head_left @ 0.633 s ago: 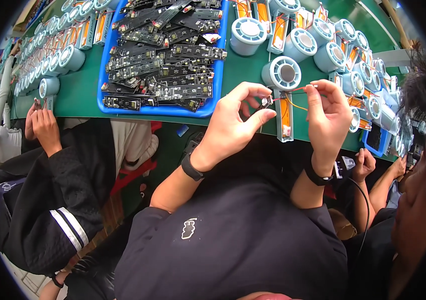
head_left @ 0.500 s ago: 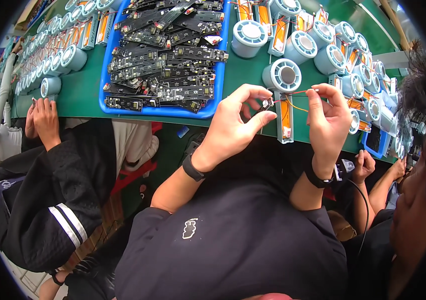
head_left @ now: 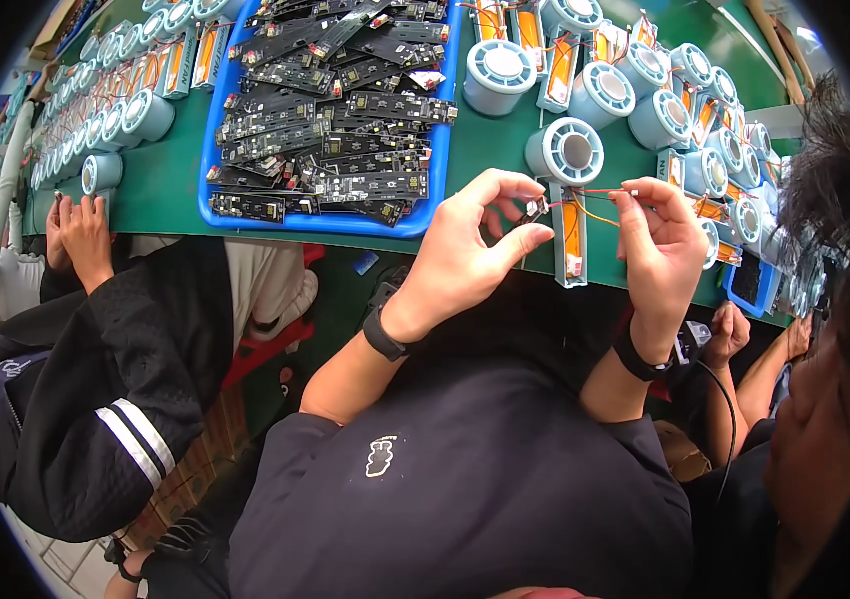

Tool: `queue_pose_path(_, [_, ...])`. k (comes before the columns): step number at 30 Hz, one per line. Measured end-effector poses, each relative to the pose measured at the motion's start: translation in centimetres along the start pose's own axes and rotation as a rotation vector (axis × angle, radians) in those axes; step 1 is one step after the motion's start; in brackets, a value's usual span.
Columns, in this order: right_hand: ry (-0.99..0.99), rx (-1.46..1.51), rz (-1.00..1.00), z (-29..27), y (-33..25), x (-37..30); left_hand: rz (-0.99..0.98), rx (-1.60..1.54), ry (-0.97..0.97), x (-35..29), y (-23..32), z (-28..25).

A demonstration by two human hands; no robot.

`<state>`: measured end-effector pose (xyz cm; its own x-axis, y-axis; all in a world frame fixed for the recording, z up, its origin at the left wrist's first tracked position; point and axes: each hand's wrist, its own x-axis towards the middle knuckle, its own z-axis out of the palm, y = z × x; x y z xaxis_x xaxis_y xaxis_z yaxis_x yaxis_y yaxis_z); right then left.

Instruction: The person picks up a circuit board from a blue tray and connects it to the wires of a handheld fan. They press the board into the fan handle, connect a battery to the board, and tuck the battery into the handle before placing the assembly on the table.

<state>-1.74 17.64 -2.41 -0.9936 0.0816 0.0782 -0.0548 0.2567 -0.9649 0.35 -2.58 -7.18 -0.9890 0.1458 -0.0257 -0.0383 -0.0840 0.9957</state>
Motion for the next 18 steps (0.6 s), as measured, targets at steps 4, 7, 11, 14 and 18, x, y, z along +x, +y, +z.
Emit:
queue_pose_path(4, [-0.015, 0.052, -0.052, 0.0, 0.1, -0.1, 0.035, -0.014, 0.027, 0.0, -0.2, 0.1])
queue_pose_path(7, [-0.059, 0.030, -0.055, -0.2, 0.2, -0.2, 0.044, -0.014, 0.028, -0.1, -0.2, 0.1])
queue_pose_path(11, [0.001, 0.029, -0.022, 0.3, -0.1, -0.3, 0.020, -0.030, 0.024, 0.0, -0.2, 0.0])
queue_pose_path(14, [-0.054, -0.025, -0.019, 0.0, 0.3, 0.0, -0.009, -0.005, -0.021, 0.0, 0.1, -0.1])
queue_pose_path(18, [0.067, -0.236, -0.095, 1.3, -0.8, 0.8, 0.014, 0.035, -0.019, 0.0, 0.3, -0.2])
